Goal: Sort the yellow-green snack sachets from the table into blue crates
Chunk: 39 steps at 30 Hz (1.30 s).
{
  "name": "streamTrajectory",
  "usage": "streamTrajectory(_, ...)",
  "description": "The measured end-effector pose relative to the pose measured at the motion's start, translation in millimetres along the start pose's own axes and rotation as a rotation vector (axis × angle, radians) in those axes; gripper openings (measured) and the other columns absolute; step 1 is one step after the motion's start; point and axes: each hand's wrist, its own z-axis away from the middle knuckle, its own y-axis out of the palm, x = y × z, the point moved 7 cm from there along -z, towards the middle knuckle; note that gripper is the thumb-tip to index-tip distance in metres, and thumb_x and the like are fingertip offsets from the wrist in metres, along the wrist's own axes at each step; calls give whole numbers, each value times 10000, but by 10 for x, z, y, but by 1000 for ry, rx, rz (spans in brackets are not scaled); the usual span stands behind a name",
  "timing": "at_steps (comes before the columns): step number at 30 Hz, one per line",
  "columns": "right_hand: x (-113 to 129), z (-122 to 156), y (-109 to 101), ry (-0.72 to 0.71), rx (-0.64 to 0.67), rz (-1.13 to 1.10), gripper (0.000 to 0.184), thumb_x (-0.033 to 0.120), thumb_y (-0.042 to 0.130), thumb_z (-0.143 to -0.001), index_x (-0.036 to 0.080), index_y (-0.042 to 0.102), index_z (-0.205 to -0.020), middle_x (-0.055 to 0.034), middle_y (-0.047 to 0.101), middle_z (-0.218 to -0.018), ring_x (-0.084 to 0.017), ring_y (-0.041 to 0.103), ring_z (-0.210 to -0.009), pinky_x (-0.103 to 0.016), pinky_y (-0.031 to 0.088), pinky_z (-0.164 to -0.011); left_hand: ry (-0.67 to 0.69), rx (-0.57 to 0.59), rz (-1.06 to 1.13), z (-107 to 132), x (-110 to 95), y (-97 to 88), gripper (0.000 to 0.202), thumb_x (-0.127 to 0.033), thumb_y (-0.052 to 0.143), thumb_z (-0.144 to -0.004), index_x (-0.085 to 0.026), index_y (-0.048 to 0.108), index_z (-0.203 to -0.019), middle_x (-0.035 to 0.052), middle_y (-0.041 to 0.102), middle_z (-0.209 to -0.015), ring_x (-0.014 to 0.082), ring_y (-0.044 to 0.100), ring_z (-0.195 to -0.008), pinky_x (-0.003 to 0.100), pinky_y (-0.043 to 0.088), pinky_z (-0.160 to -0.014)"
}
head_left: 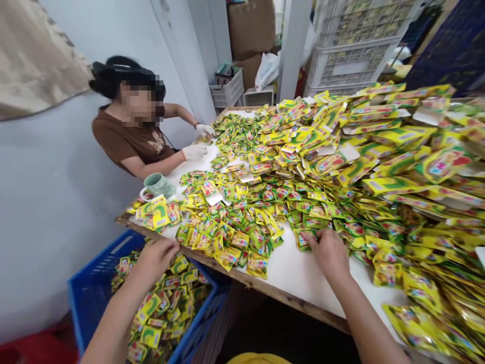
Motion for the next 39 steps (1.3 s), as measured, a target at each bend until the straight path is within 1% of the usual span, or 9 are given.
streamTrajectory(4, 70, 227, 84, -145, 63, -84, 279, 480, 505, -847, 213, 471, -771, -49, 583, -675, -221, 557, -653, -301, 361, -587, 271, -78, -267, -1088, -562, -52, 588, -20, 390, -795, -255, 504, -1322, 105, 397, -1466, 304, 342, -1357, 504, 341, -1049)
streamTrajectory(8, -35, 455, 6, -192, 230, -312, 213, 414, 569, -823, 222, 482, -850, 31, 553, -638, -160, 519, -580, -253, 348, -542, 378, 137, -466, -1817, -777, 285, 656, 28, 481, -727, -280, 520, -1305, 117, 274, -1535, 386, 200, -1410, 624, 235, -1060)
streamTrajectory(11, -104, 599, -106, -226, 344, -398, 140, 309, 582, -824, 213, 538, -916, 24, 570, -700, -156, 546, -647, -255, 410, -596, 370, 50, -494, -1955, -897, 191, 488, -89, 561, -753, -144, 552, -1237, 159, 362, -1476, 431, 228, -1378, 670, 170, -1037)
streamTrajectory(16, 39, 934, -210, -424, 331, -194, 106, 102, 549, -813, 189, 546, -752, -55, 589, -841, -207, 558, -814, -320, 448, -727, 196, -222, -94, -1397, -1488, -137, 523, -440, 493, -825, -41, 482, -1163, 47, 579, -1090, 288, 545, -1110, 437, 403, -925)
streamTrajectory(20, 60, 1049, -326, -424, 338, -297, 115, 91, 557, -817, 205, 550, -822, -36, 611, -840, -198, 579, -770, -304, 457, -676, 108, 134, 434, -726, -2280, 571, 382, -395, 682, -694, -170, 543, -969, -48, 565, -660, 121, 547, -555, 210, 401, -515)
streamTrajectory(25, -292, 804, -910, 3, -256, -712, 168, 346, 591, -865, 213, 568, -964, -30, 651, -849, -187, 594, -730, -301, 471, -663, 196, 186, 463, -219, -3043, 1294, 365, -274, 713, -644, -192, 521, -943, 15, 603, -810, 179, 587, -728, 269, 425, -630)
streamTrajectory(28, -225, 775, -1021, -47, -405, -696, 171, 360, 594, -862, 206, 584, -936, -38, 636, -854, -195, 586, -782, -319, 465, -724, 201, 180, 478, -97, -3274, 1409, 295, -237, 668, -695, -192, 492, -927, 35, 600, -841, 193, 598, -771, 280, 418, -650)
streamTrajectory(33, -82, 743, -866, -216, -248, -496, 133, 285, 504, -913, 202, 601, -953, -58, 602, -871, -200, 574, -843, -315, 450, -747, 120, 106, 517, -60, -3351, 1425, 190, -263, 612, -775, -196, 465, -877, 60, 589, -827, 220, 596, -795, 305, 417, -660)
streamTrajectory(39, -6, 645, -713, -400, 246, -261, 188, 94, 510, -823, 192, 582, -678, -25, 562, -771, -158, 563, -726, -264, 423, -658, 176, 60, 629, 41, -3337, 1501, 164, -158, 586, -735, -198, 470, -843, 53, 556, -867, 215, 551, -851, 314, 425, -729)
